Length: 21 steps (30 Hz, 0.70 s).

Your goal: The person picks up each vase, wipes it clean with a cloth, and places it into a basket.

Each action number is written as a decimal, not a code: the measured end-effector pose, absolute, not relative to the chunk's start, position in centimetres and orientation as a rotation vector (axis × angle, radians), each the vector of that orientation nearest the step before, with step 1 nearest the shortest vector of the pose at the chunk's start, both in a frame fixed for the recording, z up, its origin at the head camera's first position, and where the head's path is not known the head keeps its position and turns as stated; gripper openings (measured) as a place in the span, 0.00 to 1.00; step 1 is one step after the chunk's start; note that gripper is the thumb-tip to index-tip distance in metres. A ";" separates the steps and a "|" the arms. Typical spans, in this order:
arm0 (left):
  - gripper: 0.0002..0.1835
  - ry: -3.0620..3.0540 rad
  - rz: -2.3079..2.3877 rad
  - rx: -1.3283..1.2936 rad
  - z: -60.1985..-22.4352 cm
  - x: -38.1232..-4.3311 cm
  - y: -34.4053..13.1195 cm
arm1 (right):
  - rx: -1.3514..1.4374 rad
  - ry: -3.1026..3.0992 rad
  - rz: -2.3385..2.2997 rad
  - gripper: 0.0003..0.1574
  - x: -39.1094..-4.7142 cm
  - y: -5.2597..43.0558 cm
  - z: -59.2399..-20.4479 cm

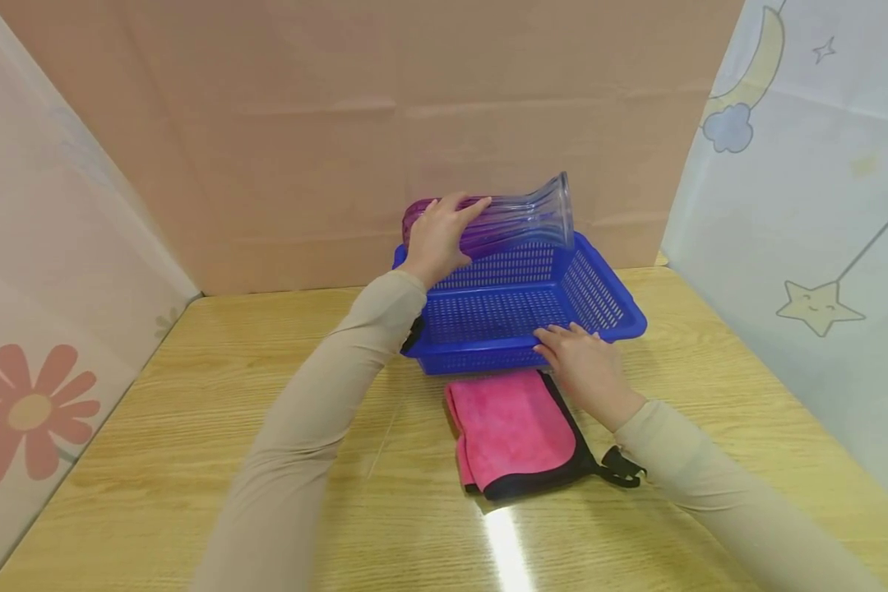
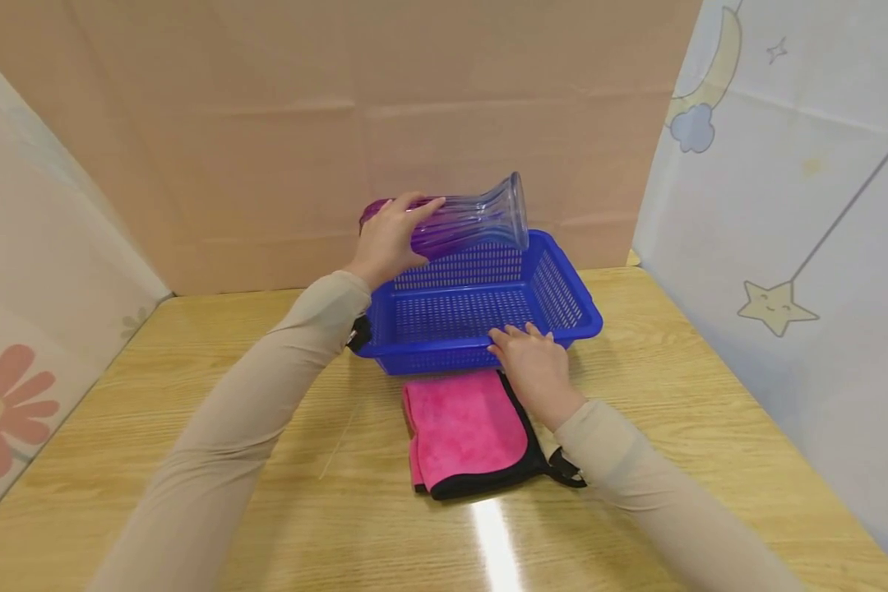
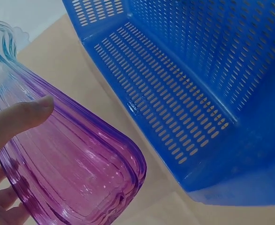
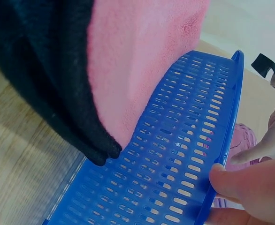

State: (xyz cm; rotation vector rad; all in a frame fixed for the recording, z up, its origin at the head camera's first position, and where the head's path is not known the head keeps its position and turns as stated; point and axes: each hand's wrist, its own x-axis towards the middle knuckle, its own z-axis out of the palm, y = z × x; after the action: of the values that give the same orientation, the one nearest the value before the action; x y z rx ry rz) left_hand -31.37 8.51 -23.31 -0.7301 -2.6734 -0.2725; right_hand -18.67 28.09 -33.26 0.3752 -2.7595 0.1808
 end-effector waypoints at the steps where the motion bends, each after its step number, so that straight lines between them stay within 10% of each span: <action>1: 0.45 -2.674 -0.266 -0.730 -23.4 -31.5 8.6 | 0.374 -2.760 0.180 0.20 -18.6 28.1 -33.2; 21: 0.44 -2.680 -0.226 -0.711 -25.6 -33.2 8.9 | 0.362 -2.762 0.201 0.19 -18.1 27.2 -33.4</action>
State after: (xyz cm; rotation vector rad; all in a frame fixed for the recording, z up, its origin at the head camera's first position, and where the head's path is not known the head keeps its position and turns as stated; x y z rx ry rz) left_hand -33.17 8.88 -25.57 -0.7113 -2.6804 -0.2257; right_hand -18.06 27.22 -33.38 0.3617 -2.7623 0.2013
